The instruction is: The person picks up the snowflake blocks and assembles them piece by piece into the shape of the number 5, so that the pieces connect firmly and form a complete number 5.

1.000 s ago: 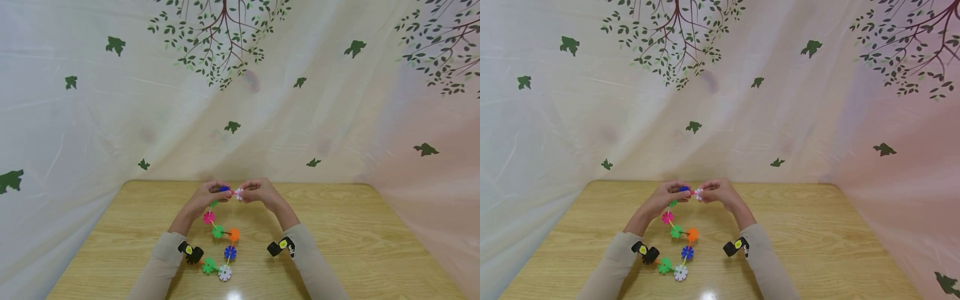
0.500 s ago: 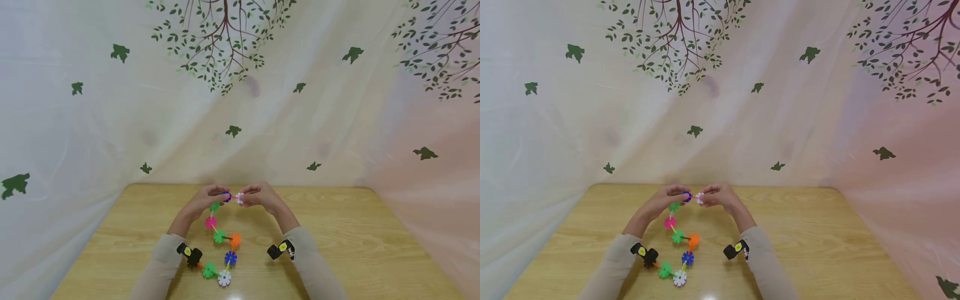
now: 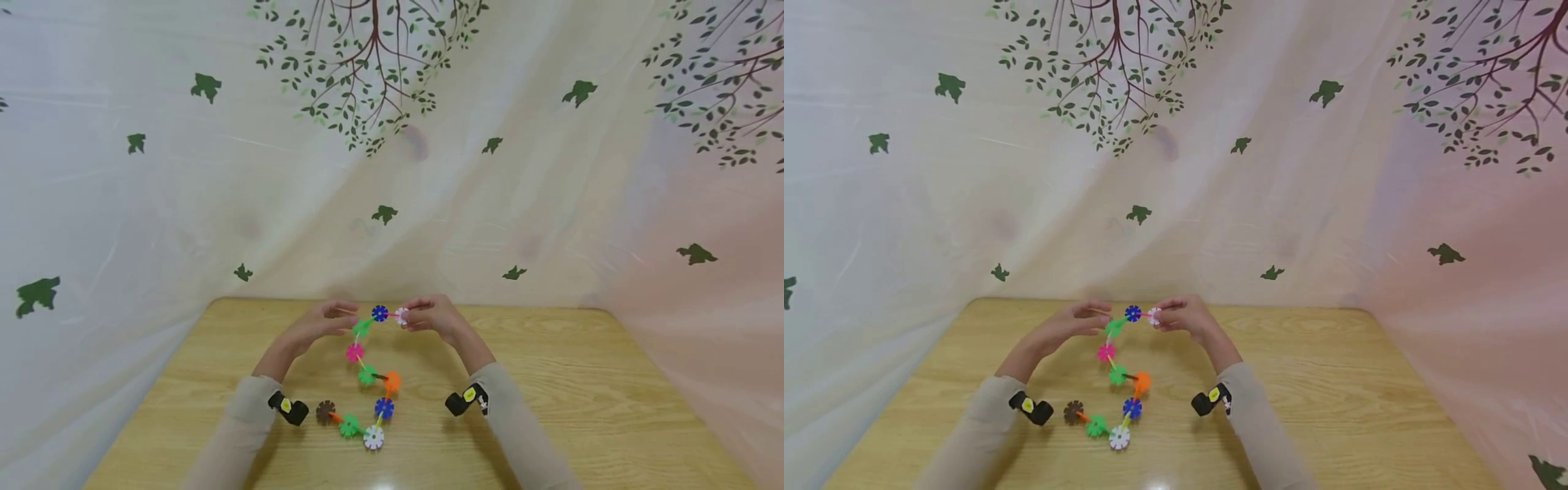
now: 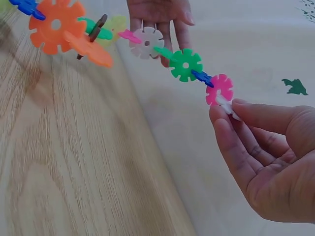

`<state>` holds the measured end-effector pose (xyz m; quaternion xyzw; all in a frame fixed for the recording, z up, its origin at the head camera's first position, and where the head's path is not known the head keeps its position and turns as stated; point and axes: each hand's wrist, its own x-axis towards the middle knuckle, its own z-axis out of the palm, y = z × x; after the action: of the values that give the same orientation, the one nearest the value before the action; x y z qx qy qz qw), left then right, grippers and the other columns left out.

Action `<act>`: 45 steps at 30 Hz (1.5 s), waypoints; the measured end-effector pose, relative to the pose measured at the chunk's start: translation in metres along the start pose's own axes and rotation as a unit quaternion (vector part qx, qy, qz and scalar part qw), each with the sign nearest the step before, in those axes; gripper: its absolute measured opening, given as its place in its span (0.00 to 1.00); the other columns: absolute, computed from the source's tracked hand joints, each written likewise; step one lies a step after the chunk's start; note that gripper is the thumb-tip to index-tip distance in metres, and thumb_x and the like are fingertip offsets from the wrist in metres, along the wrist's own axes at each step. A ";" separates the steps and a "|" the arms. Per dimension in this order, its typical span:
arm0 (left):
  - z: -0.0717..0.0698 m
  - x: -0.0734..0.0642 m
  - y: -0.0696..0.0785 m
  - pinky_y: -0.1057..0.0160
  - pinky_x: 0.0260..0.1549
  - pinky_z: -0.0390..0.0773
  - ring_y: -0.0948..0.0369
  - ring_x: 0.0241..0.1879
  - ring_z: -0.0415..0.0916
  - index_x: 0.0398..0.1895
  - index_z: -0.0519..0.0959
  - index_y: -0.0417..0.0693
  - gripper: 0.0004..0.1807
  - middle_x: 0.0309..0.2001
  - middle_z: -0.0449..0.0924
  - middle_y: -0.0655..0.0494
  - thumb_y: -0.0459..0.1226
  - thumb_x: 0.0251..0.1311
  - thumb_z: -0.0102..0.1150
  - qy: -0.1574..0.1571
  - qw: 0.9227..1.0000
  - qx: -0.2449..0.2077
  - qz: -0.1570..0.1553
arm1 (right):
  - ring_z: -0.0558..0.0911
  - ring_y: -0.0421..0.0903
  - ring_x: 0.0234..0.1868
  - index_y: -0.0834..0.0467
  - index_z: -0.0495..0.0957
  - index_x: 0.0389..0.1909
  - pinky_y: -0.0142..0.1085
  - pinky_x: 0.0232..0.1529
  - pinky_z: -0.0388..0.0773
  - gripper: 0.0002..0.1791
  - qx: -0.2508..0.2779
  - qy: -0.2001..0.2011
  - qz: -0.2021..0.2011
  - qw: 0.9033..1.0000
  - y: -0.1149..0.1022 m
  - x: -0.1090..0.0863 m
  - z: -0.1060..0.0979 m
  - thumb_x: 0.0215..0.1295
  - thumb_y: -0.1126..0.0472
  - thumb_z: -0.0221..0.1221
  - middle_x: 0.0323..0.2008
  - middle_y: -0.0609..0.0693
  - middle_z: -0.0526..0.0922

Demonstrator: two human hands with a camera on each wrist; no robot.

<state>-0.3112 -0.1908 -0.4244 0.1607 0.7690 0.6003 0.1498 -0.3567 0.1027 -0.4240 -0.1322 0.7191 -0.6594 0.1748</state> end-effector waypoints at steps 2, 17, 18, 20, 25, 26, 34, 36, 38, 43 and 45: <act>-0.003 -0.003 -0.002 0.40 0.67 0.71 0.42 0.66 0.73 0.70 0.66 0.32 0.28 0.67 0.70 0.31 0.38 0.73 0.56 -0.008 1.000 0.010 -0.008 | 0.88 0.43 0.34 0.75 0.78 0.52 0.46 0.50 0.86 0.15 0.007 0.006 0.000 1.000 0.000 0.002 -0.004 0.67 0.71 0.62 0.32 0.48 0.88; -0.001 -0.026 -0.027 0.54 0.50 0.85 0.56 0.48 0.84 0.62 0.74 0.29 0.25 0.53 0.83 0.40 0.37 0.67 0.63 -0.140 0.986 0.041 -0.086 | 0.88 0.42 0.34 0.75 0.76 0.55 0.46 0.51 0.86 0.17 0.014 0.029 0.014 0.999 0.002 0.007 -0.031 0.69 0.71 0.60 0.32 0.47 0.88; -0.001 -0.026 -0.028 0.55 0.49 0.85 0.58 0.47 0.84 0.61 0.75 0.29 0.24 0.52 0.84 0.41 0.36 0.66 0.64 -0.145 0.985 0.037 -0.091 | 0.88 0.42 0.34 0.74 0.76 0.55 0.45 0.51 0.86 0.16 0.014 0.029 0.015 0.999 0.002 0.007 -0.032 0.69 0.71 0.60 0.32 0.47 0.88; 0.001 -0.026 -0.031 0.58 0.48 0.85 0.61 0.45 0.84 0.59 0.77 0.30 0.23 0.50 0.85 0.45 0.35 0.65 0.65 -0.153 0.983 0.036 -0.098 | 0.89 0.42 0.35 0.73 0.77 0.53 0.47 0.52 0.85 0.15 0.013 0.029 0.016 0.999 0.003 0.007 -0.033 0.70 0.71 0.60 0.32 0.47 0.88; 0.002 -0.028 -0.034 0.63 0.43 0.84 0.64 0.42 0.83 0.56 0.80 0.33 0.20 0.46 0.86 0.54 0.36 0.64 0.67 -0.172 0.978 0.048 -0.106 | 0.88 0.42 0.35 0.71 0.79 0.51 0.51 0.56 0.83 0.12 0.008 0.025 0.014 1.000 0.004 0.006 -0.036 0.70 0.71 0.60 0.32 0.47 0.88; 0.002 -0.028 -0.034 0.63 0.42 0.84 0.64 0.42 0.83 0.56 0.80 0.33 0.20 0.46 0.86 0.55 0.36 0.64 0.67 -0.177 0.977 0.050 -0.108 | 0.88 0.43 0.35 0.71 0.79 0.50 0.51 0.56 0.83 0.11 0.010 0.025 0.014 1.000 0.005 0.006 -0.036 0.70 0.71 0.60 0.32 0.48 0.88; 0.001 -0.031 -0.031 0.66 0.38 0.84 0.65 0.39 0.83 0.51 0.82 0.32 0.16 0.41 0.87 0.58 0.34 0.65 0.64 -0.206 0.970 0.058 -0.116 | 0.89 0.43 0.35 0.72 0.78 0.52 0.52 0.57 0.82 0.13 0.012 0.018 0.007 1.000 0.006 0.003 -0.042 0.70 0.71 0.60 0.33 0.47 0.88; 0.000 -0.032 -0.031 0.67 0.36 0.83 0.66 0.36 0.82 0.51 0.82 0.31 0.15 0.38 0.87 0.59 0.32 0.64 0.64 -0.207 0.970 0.055 -0.117 | 0.89 0.43 0.36 0.72 0.78 0.52 0.54 0.58 0.81 0.12 0.013 0.016 0.006 1.000 0.006 0.002 -0.044 0.70 0.71 0.60 0.33 0.48 0.88; 0.000 -0.033 -0.031 0.68 0.34 0.83 0.66 0.35 0.81 0.50 0.82 0.29 0.15 0.36 0.86 0.60 0.30 0.63 0.64 -0.208 0.970 0.053 -0.114 | 0.89 0.43 0.36 0.72 0.78 0.51 0.53 0.58 0.81 0.12 0.012 0.014 0.005 1.000 0.007 0.002 -0.046 0.70 0.71 0.60 0.33 0.47 0.87; -0.001 -0.034 -0.029 0.67 0.35 0.83 0.65 0.34 0.81 0.50 0.80 0.27 0.15 0.36 0.85 0.59 0.29 0.64 0.62 -0.209 0.971 0.046 -0.106 | 0.88 0.43 0.36 0.73 0.77 0.51 0.49 0.55 0.84 0.12 0.005 0.011 0.004 1.000 0.008 -0.001 -0.049 0.70 0.71 0.59 0.33 0.47 0.87; -0.001 -0.034 -0.028 0.66 0.37 0.84 0.64 0.35 0.82 0.51 0.79 0.26 0.15 0.36 0.85 0.57 0.29 0.65 0.61 -0.207 0.972 0.039 -0.106 | 0.88 0.43 0.36 0.73 0.77 0.51 0.49 0.55 0.84 0.12 0.000 0.009 0.003 1.000 0.009 -0.002 -0.050 0.70 0.71 0.59 0.33 0.47 0.87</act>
<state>-0.2828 -0.2122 -0.4497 0.2044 0.7567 0.5043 0.3624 -0.3765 0.1496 -0.4290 -0.1239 0.7208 -0.6603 0.1705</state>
